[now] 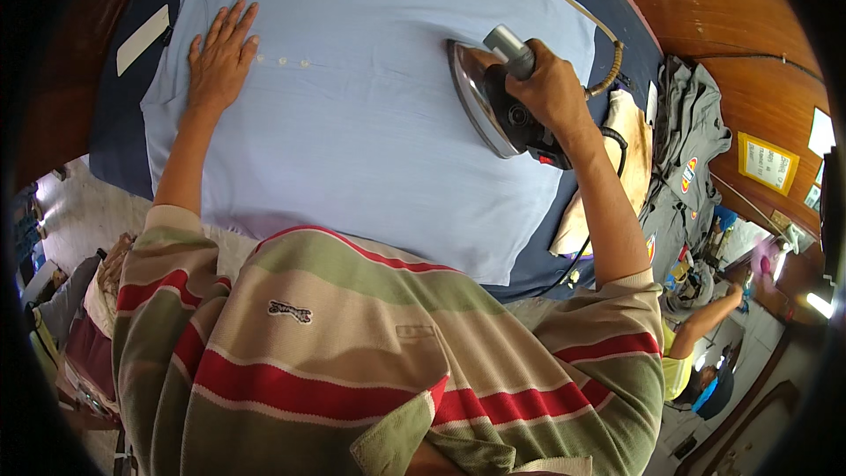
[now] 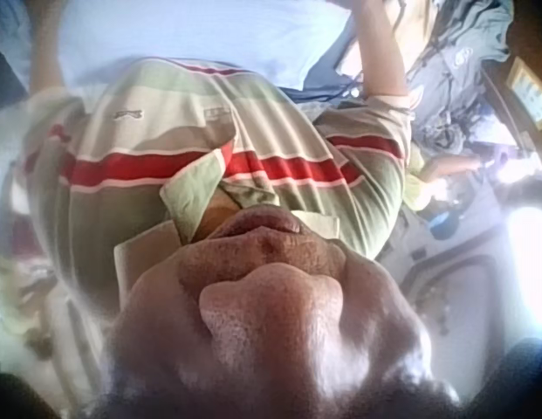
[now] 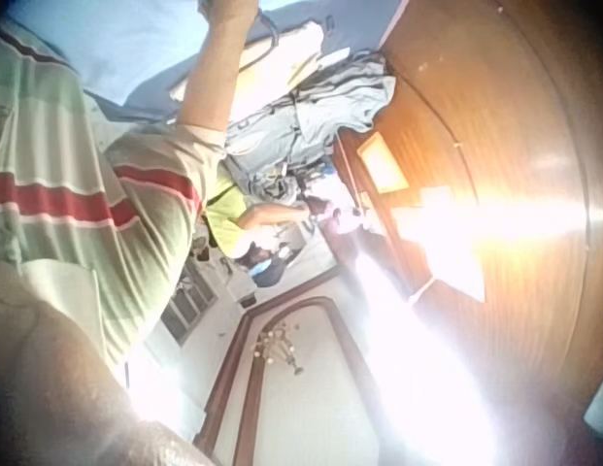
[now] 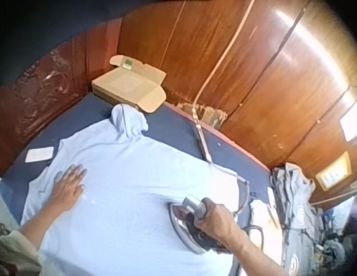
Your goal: The person irons a blue collared shirt on a table using a steam iron and then folds the garment.
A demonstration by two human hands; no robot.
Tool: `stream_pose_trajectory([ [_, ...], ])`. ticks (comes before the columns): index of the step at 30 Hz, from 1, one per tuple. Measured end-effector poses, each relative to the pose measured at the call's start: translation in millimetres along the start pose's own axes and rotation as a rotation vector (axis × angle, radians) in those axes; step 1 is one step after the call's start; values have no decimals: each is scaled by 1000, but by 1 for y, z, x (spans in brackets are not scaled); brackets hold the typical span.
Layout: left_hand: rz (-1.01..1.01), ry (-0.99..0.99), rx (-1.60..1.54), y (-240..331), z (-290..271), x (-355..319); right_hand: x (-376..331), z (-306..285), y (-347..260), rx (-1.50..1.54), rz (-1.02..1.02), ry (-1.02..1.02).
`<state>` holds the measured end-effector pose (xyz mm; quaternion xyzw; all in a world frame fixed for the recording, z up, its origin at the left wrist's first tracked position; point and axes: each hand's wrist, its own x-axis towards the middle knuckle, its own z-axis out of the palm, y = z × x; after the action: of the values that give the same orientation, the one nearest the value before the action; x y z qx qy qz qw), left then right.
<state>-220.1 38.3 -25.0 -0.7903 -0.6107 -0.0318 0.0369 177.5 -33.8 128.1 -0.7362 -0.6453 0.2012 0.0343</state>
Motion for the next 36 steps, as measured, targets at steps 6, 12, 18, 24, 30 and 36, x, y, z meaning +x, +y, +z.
stream_pose_trajectory([
  [6, -7, -4, -40, 1, -1, -1, -17, -6, 4, 7, -241, -224],
  [12, -13, 11, -16, 3, -1, 0, -21, 4, -24, -17, -337, -182],
  [18, 44, 5, -17, -6, 0, 0, 10, 24, -71, -2, -300, -116],
  [24, 65, -36, 6, -10, -3, 0, 13, 29, -89, 19, -443, -183],
  [30, 48, -42, 10, -8, -4, -3, 4, 32, -108, -58, -513, -227],
  [36, 33, -35, 38, -6, -4, 0, 0, 50, -148, -99, -562, -165],
])
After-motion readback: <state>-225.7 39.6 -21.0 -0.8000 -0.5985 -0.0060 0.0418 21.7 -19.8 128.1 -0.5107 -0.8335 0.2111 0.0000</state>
